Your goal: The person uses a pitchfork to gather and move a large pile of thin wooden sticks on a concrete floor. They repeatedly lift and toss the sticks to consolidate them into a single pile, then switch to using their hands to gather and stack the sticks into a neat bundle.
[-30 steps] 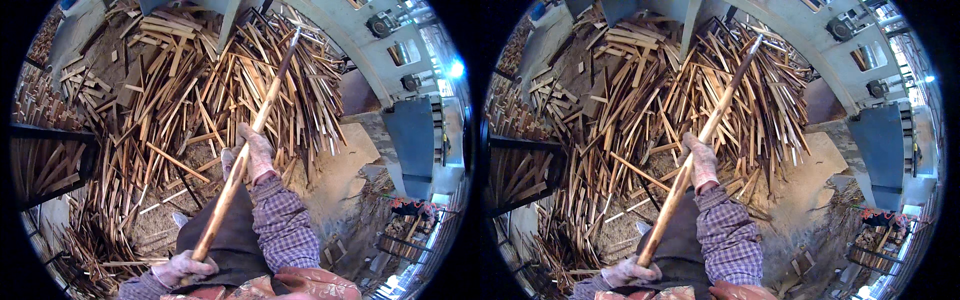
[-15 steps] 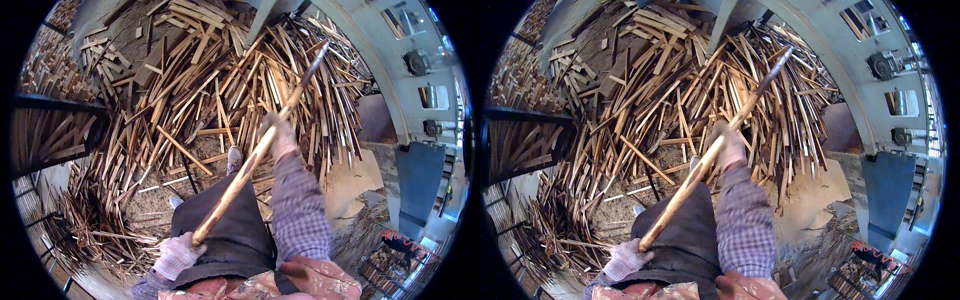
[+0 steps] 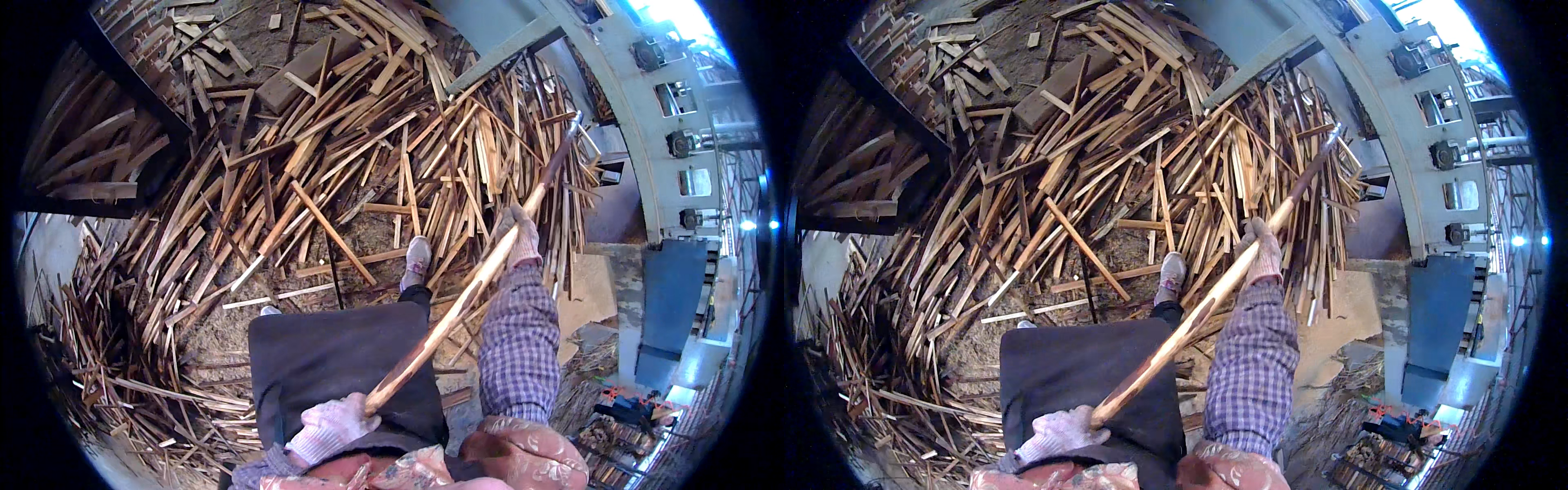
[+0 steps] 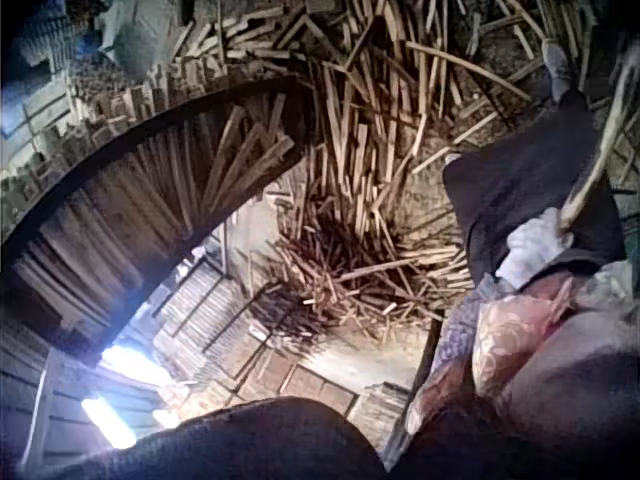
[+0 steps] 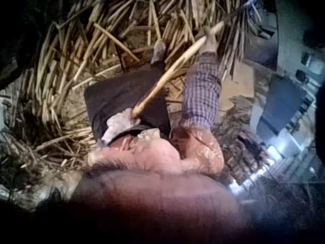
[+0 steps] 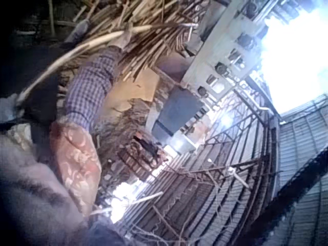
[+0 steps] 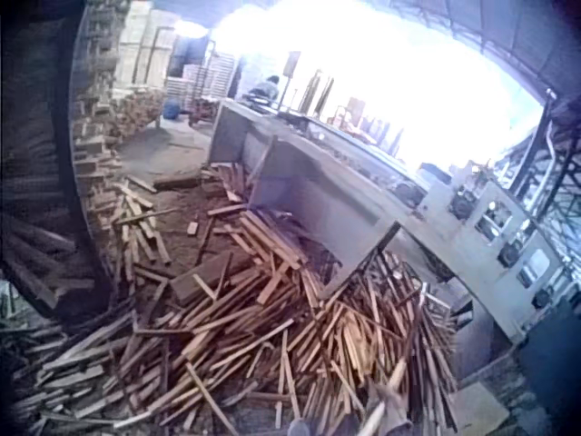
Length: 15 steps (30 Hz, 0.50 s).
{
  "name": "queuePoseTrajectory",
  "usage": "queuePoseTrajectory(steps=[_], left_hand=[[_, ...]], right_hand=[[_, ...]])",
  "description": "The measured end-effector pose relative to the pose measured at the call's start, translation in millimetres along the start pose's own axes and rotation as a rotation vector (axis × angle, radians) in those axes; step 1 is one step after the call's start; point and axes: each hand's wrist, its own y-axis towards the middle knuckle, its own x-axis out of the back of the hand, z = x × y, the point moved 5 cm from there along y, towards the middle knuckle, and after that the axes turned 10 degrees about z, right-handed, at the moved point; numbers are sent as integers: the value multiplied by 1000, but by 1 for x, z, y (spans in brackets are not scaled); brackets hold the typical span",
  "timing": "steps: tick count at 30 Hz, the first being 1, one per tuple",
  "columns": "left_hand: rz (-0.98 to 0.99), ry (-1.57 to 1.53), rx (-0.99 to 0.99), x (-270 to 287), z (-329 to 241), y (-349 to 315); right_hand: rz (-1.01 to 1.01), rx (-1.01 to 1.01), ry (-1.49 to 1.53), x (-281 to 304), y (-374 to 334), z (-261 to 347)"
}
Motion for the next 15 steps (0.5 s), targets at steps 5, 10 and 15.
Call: queuePoseTrajectory(steps=[5,10,15], left_hand=[[-100,0,23,-22,108,-54],[76,-59,260,-35,126,-56],[15,-14,312,-4,79,-13]], right_hand=[[-239,54,-223,-73,-122,-46],[-229,-122,-98,-76,-112,-58],[-162,-214,-25,-57,-42,-50]])
